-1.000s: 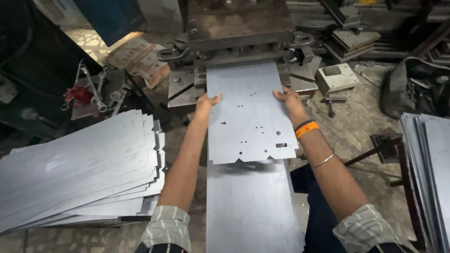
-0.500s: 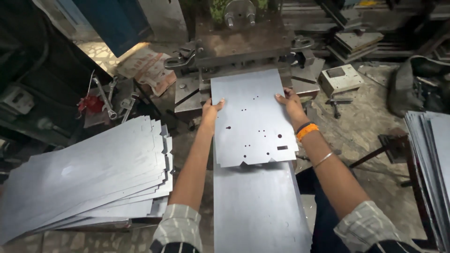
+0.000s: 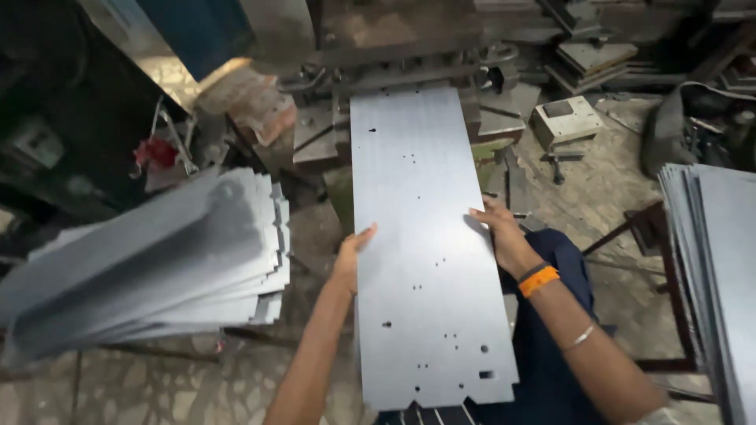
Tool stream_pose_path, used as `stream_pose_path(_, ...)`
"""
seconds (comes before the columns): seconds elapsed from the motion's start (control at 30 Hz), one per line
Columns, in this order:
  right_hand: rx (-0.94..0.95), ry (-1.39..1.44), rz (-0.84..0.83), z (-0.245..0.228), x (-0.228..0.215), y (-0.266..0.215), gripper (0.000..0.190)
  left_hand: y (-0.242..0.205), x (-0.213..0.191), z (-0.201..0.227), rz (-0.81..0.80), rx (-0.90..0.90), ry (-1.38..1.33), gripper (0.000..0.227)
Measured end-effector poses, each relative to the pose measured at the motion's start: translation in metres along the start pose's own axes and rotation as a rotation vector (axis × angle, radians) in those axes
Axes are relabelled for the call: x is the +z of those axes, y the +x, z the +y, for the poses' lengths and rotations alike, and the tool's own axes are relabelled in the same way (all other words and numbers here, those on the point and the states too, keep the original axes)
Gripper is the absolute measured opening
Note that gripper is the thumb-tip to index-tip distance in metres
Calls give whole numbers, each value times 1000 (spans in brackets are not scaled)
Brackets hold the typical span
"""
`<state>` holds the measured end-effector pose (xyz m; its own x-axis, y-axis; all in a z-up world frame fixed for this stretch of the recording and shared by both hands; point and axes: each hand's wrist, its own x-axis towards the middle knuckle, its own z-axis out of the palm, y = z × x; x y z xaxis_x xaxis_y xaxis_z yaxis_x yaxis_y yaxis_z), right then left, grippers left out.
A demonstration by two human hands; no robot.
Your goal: A factory worker is feeding metal sheets into a stamping machine to punch patterns into them.
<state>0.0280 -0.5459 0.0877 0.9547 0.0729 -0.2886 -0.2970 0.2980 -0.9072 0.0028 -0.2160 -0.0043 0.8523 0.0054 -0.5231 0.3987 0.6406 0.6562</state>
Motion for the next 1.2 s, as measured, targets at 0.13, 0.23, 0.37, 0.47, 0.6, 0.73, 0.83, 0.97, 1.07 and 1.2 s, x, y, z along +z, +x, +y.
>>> stream_pose_path(0.13,-80,-141,5,1,-5,-22,49,-97,43,-11,68,28,294,43)
stream_pose_path(0.23,-40,-174,45,7,-11,-42,42,-125,42,-18,67,45,326,46)
stream_pose_path(0.37,-133,-218,54,14,-12,-54,20,-117,27,-22,76,65,415,45)
stream_pose_path(0.47,-134,-236,88,38,-32,-21,18,-110,35,-19,126,76,516,46)
stream_pose_path(0.6,-84,-307,135,6,10,-15,41,-85,46,3,200,136,641,46)
stream_pose_path(0.73,-180,-959,228,26,-2,39,64,-32,2,32,478,548,569,30)
stream_pose_path(0.83,-432,-1142,316,6,55,40,38,-32,-40,92,697,865,747,41)
stream_pose_path(0.97,-455,-757,-83,25,137,67,30,13,-122,160,890,870,1302,63)
stream_pose_path(1.07,-228,-556,-330,68,212,79,33,16,-165,157,837,617,1738,84)
stream_pose_path(1.2,84,-293,-362,164,278,101,37,-19,-142,132,614,372,1974,90)
